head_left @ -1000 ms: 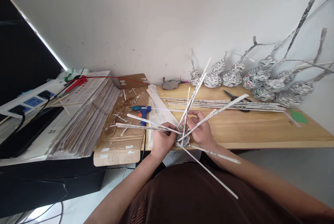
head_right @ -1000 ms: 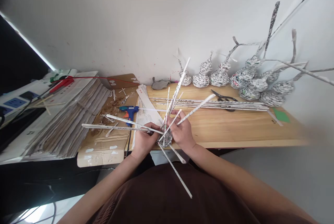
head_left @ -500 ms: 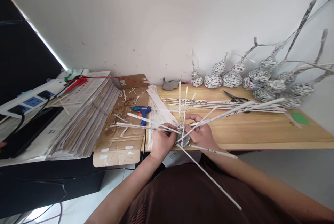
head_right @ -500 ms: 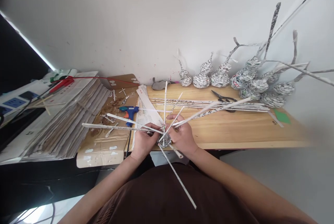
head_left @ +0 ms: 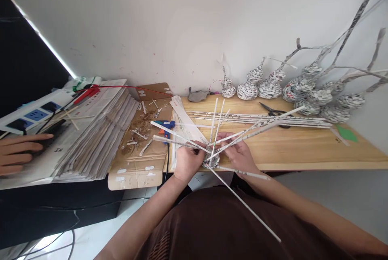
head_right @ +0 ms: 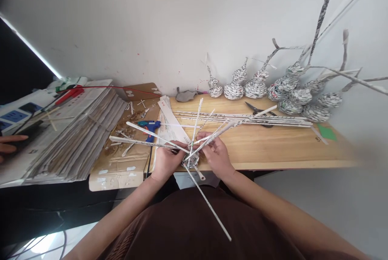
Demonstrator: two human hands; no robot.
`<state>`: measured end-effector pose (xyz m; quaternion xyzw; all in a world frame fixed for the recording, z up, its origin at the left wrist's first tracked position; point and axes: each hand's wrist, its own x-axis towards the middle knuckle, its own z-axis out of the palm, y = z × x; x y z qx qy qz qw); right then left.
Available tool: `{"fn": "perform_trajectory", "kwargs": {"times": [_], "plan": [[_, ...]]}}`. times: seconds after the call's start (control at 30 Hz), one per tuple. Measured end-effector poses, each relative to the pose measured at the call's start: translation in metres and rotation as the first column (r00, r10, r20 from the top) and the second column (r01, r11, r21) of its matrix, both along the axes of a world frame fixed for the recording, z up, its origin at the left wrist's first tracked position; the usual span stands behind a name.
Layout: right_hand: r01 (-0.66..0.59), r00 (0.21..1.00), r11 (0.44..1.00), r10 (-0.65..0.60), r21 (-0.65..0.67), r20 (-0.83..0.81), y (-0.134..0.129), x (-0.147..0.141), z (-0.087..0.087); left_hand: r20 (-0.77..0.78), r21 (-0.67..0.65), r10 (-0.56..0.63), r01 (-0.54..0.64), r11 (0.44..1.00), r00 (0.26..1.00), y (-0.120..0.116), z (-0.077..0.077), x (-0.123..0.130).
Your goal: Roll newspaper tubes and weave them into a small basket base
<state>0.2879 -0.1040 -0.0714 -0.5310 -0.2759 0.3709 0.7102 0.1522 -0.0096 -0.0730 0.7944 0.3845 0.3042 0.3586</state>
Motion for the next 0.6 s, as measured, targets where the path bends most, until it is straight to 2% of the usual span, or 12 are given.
{"fn": "perform_trajectory", "kwargs": {"times": [0.07, 0.17, 0.37, 0.53, 0.6], "plan": [[-0.038, 0.999, 0.998, 0.039, -0.042, 0.023, 0.000, 0.001, 0.004, 0.006, 0.011, -0.028, 0.028, 1.000, 1.000, 0.000, 0.000, 0.000], [-0.030, 0.996, 0.993, 0.039, -0.116, 0.084, 0.001, 0.004, 0.007, -0.023, 0.024, -0.048, 0.049, 0.999, 0.999, 0.001, 0.000, -0.001], [-0.102, 0.993, 0.973, 0.111, -0.207, 0.034, 0.003, 0.010, -0.002, -0.026, -0.027, -0.007, 0.006, 1.000, 1.000, 0.002, -0.002, -0.002], [-0.105, 0.994, 0.976, 0.096, -0.189, -0.056, 0.001, 0.009, -0.008, 0.008, -0.192, -0.017, 0.018, 0.981, 1.000, 0.003, -0.003, 0.000], [-0.091, 0.996, 0.979, 0.088, -0.180, -0.027, 0.000, 0.008, -0.006, 0.019, -0.246, -0.022, 0.026, 0.969, 1.000, 0.003, -0.003, 0.002]]}}
